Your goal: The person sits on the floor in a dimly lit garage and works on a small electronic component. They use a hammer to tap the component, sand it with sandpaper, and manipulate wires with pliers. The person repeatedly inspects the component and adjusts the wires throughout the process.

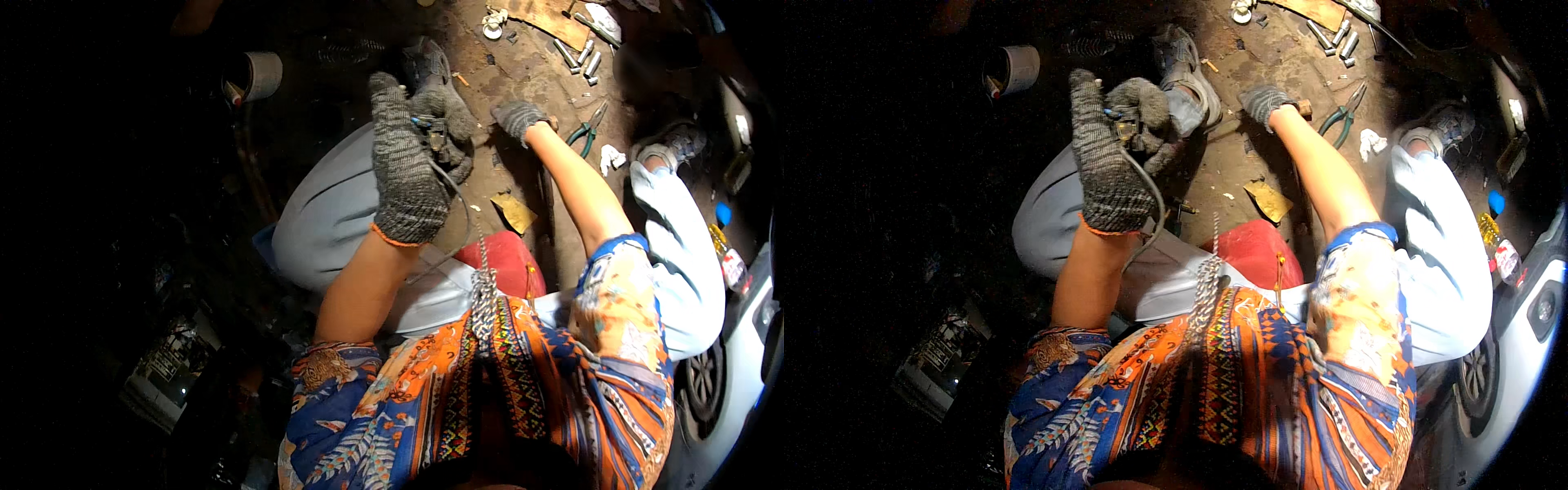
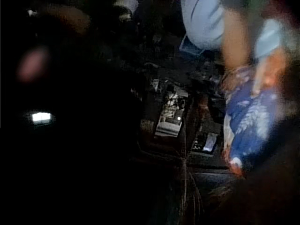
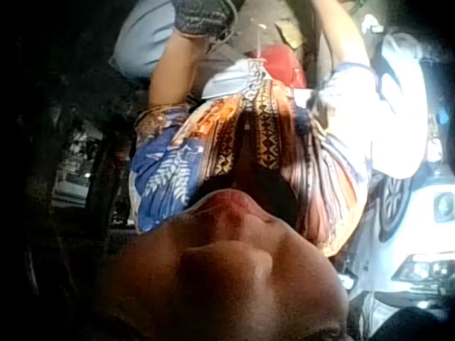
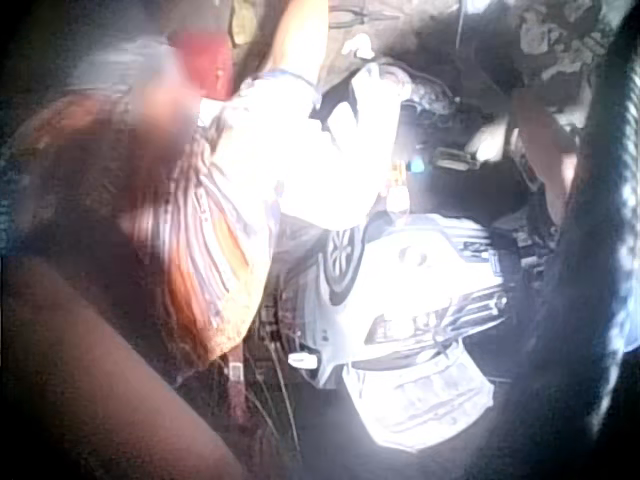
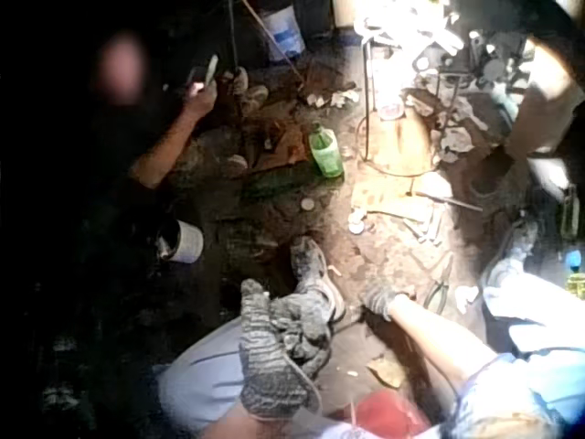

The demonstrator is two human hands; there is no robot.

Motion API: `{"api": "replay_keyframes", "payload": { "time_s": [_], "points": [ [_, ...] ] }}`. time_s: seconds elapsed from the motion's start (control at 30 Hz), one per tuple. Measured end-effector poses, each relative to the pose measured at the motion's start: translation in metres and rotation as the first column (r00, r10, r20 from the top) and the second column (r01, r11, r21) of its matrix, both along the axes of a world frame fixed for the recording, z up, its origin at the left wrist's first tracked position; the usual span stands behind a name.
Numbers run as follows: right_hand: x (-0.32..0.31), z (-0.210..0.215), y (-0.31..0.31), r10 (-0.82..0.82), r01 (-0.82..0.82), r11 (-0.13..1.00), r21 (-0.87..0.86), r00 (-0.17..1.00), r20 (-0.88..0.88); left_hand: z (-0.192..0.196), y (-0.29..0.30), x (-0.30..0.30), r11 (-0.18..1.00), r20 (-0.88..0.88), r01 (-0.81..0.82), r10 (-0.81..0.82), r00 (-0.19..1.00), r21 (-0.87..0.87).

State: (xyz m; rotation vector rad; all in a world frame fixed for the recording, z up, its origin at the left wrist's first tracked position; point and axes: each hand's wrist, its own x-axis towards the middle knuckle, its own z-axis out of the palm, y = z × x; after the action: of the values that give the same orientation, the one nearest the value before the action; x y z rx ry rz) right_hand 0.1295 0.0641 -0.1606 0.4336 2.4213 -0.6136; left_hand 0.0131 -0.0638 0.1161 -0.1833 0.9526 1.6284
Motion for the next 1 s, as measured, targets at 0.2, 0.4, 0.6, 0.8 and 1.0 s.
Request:
{"api": "replay_keyframes", "payload": {
  "time_s": [0.2, 0.4, 0.6, 0.8, 1.0],
  "points": [
    [0.047, 0.086, -0.029, -0.412, 0.408, 0.911, -0.056, 0.906, -0.096, 0.000, 0.008, 0.010, 0.989, -0.038, -0.048, 0.043, 0.998, -0.139],
    [0.060, 0.252, -0.078, -0.991, 0.812, 0.115, -0.573, 0.131, -0.014, -0.022, 0.008, 0.011, 0.991, -0.091, -0.111, 0.104, 0.990, -0.080],
    [0.095, 0.309, -0.109, -0.989, 0.638, 0.056, -0.768, 0.140, 0.044, -0.048, 0.017, 0.014, 0.980, 0.036, -0.180, 0.178, 0.983, 0.080],
    [0.109, 0.323, -0.108, -0.955, 0.692, 0.041, -0.721, 0.238, 0.175, -0.025, 0.023, 0.013, 0.995, 0.052, -0.091, 0.088, 0.995, 0.043],
    [0.113, 0.333, -0.096, -0.927, 0.622, 0.157, -0.767, 0.361, 0.103, -0.015, 0.026, 0.015, 0.995, -0.176, 0.011, -0.028, 0.984, -0.099]
  ]
}}
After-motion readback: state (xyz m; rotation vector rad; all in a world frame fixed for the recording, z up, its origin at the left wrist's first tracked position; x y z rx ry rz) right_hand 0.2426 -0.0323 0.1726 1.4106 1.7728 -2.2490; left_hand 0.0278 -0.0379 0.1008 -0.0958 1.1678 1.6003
